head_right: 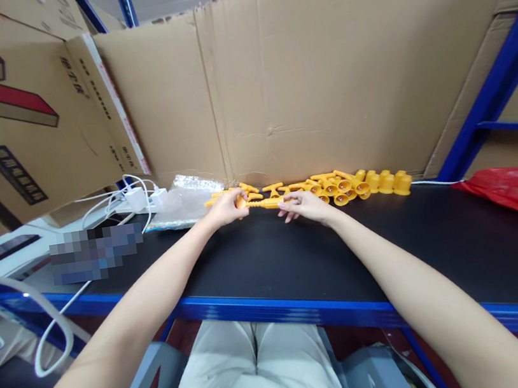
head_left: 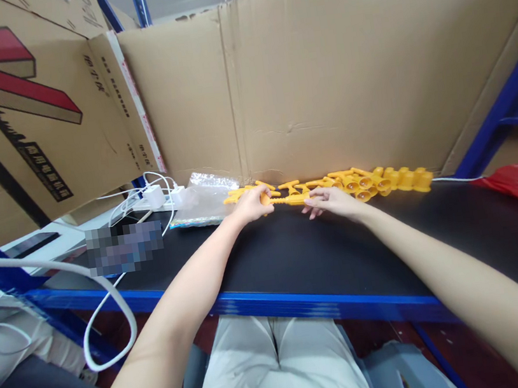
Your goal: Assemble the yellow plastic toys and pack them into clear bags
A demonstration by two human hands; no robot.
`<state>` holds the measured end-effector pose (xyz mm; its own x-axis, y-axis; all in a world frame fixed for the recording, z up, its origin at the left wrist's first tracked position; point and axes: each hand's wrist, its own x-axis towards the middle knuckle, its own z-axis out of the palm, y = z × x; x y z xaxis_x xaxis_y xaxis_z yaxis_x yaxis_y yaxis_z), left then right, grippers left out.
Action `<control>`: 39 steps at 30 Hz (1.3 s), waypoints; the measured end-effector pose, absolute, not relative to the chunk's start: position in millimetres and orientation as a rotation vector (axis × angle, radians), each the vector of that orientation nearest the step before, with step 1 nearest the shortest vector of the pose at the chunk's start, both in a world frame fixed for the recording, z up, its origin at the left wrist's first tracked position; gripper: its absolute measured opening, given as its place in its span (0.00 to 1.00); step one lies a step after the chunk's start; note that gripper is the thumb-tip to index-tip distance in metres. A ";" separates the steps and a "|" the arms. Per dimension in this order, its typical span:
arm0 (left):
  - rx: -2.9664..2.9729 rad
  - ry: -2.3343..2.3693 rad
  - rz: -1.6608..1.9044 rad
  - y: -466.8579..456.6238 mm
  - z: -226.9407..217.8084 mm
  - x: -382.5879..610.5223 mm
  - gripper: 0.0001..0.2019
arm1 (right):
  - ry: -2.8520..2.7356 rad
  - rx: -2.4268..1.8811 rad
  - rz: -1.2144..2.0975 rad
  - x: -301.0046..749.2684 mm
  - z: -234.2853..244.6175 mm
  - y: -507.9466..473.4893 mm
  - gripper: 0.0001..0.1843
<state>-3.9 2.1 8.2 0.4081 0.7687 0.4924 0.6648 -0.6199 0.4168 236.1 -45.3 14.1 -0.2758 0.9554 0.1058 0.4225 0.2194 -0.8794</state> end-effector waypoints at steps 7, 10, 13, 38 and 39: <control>2.505 1.277 0.954 1.6 8.5 -4.1 0.13 | -1.802 -1.285 1.011 235.4 16.2 -47.3 0.22; 2.502 1.283 0.940 3.0 7.5 -4.0 0.13 | -1.771 -1.260 1.054 235.5 14.6 -46.0 0.22; 2.513 1.302 0.936 4.7 5.7 -4.7 0.13 | -1.720 -1.243 1.103 235.6 10.8 -43.4 0.22; 2.588 1.822 0.630 17.3 0.0 -24.2 0.23 | -1.713 -1.622 -0.600 273.3 43.5 -4.8 0.18; 2.589 1.806 0.603 18.1 -0.7 -24.8 0.24 | -1.755 -1.660 -0.650 269.2 43.4 -5.7 0.18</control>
